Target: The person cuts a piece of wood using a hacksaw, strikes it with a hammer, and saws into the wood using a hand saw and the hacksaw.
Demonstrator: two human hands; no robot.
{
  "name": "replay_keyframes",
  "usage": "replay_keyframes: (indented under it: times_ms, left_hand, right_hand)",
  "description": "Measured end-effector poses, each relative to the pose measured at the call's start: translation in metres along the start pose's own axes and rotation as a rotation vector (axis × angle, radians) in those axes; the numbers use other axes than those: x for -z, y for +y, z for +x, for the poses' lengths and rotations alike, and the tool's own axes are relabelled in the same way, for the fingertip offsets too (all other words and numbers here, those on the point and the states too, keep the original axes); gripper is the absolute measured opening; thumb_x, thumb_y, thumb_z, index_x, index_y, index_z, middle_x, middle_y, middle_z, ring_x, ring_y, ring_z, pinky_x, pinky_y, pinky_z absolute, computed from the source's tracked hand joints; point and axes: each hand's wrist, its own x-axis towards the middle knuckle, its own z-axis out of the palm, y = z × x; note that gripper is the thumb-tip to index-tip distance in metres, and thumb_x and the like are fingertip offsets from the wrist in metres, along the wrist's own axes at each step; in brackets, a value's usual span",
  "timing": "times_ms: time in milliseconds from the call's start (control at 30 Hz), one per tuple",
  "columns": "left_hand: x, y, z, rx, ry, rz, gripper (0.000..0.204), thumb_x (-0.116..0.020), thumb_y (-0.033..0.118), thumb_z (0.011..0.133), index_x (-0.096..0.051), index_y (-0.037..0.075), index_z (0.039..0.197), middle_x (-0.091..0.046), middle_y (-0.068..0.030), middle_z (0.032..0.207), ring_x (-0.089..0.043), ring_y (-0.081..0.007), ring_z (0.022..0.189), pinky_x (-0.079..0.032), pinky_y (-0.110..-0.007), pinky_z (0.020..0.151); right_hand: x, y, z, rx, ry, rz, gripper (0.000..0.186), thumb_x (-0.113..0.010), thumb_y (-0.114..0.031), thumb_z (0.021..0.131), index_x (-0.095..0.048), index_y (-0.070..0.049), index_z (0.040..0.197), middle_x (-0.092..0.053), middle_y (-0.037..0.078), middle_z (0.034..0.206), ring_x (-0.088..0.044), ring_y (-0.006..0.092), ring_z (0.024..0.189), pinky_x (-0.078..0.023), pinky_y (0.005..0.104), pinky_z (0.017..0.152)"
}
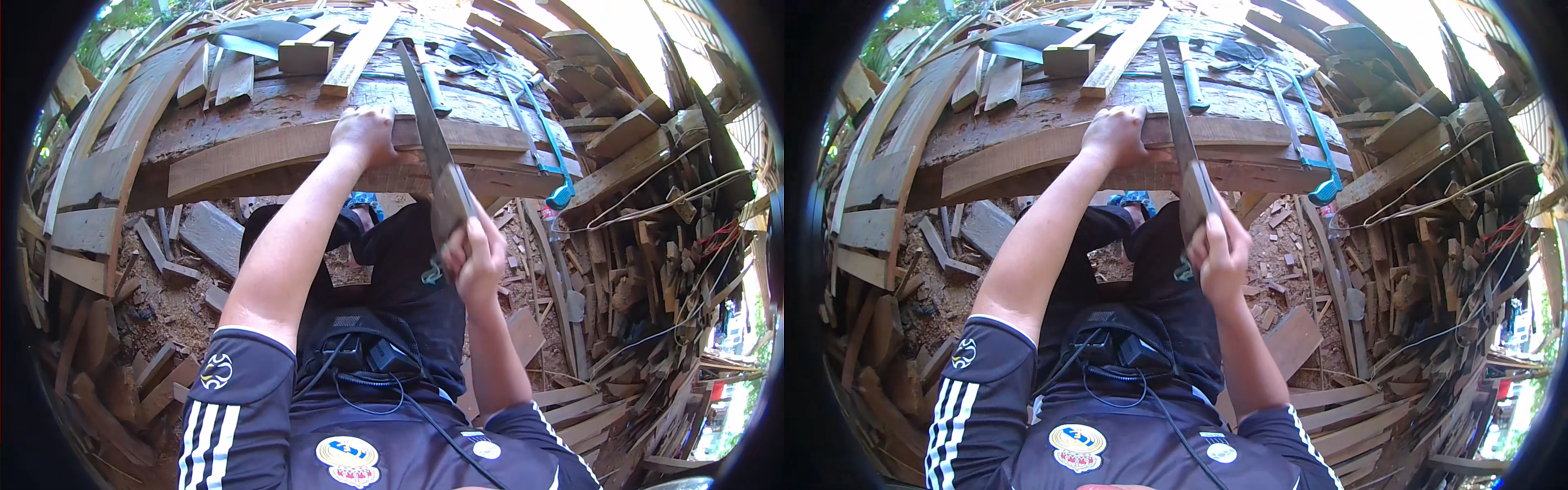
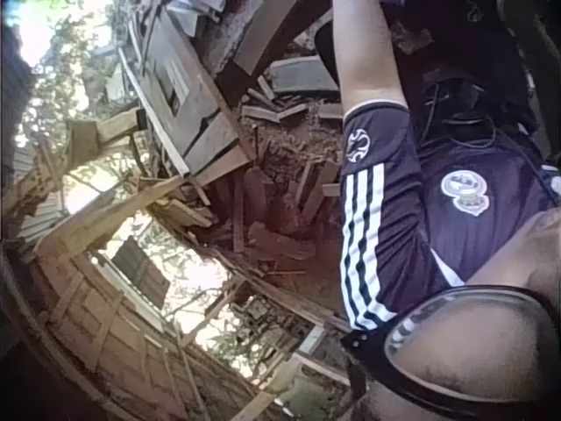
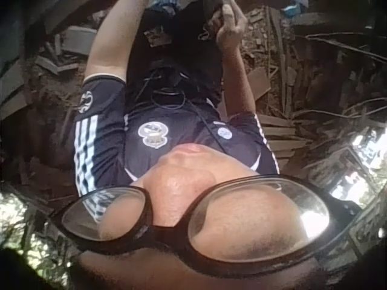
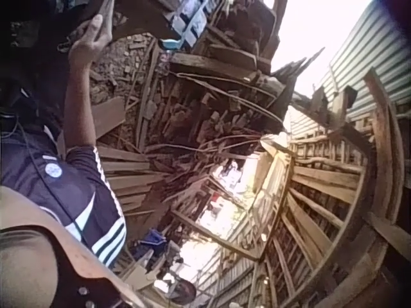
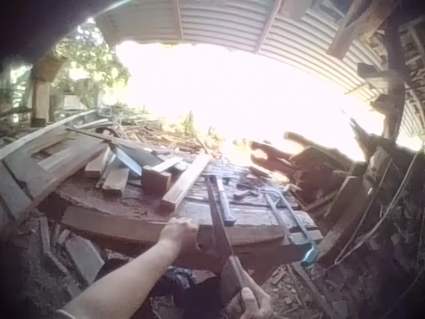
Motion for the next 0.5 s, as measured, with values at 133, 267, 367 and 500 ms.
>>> replay_keyframes:
  times_ms: [133,267,367,500]
  left_hand:
    - [0.003,-0.004,-0.002,0.031,-0.046,0.0,0.093,-0.07,0.079,0.072,-0.059,0.001,0.123,-0.069,-0.0172,0.122,-0.067,-0.0311,0.116,-0.049,-0.041,0.102]
    - [0.003,-0.007,-0.003,0.018,-0.038,0.021,0.094,-0.071,0.079,0.071,-0.06,0.003,0.125,-0.069,-0.0159,0.125,-0.067,-0.03,0.117,-0.049,-0.042,0.1]
    - [0.0,-0.002,0.004,-0.002,-0.023,0.027,0.094,-0.068,0.081,0.071,-0.061,0.002,0.121,-0.069,-0.018,0.123,-0.067,-0.0303,0.116,-0.05,-0.041,0.101]
    - [0.005,-0.008,-0.004,0.027,-0.03,-0.006,0.105,-0.067,0.087,0.066,-0.059,-0.002,0.123,-0.07,-0.0235,0.117,-0.069,-0.0333,0.111,-0.052,-0.044,0.099]
  right_hand:
    - [-0.014,-0.009,0.018,0.004,-0.029,-0.17,0.049,-0.043,-0.017,0.105,-0.046,0.001,0.15,-0.04,-0.005,0.06,-0.033,0.003,0.048,-0.029,0.0213,0.044]
    - [0.0,-0.007,-0.056,0.036,0.001,-0.212,0.051,-0.041,-0.015,0.104,-0.042,0.005,0.151,-0.045,-0.005,0.062,-0.035,0.0014,0.05,-0.029,0.0201,0.045]
    - [0.014,-0.006,-0.095,0.058,0.018,-0.282,0.052,-0.04,-0.014,0.103,-0.041,0.007,0.152,-0.045,-0.005,0.062,-0.035,0.001,0.05,-0.029,0.0197,0.046]
    - [-0.01,-0.01,-0.043,0.03,0.011,-0.185,0.05,-0.042,-0.009,0.102,-0.044,0.007,0.149,-0.042,-0.007,0.062,-0.035,0.0013,0.052,-0.03,0.0203,0.048]
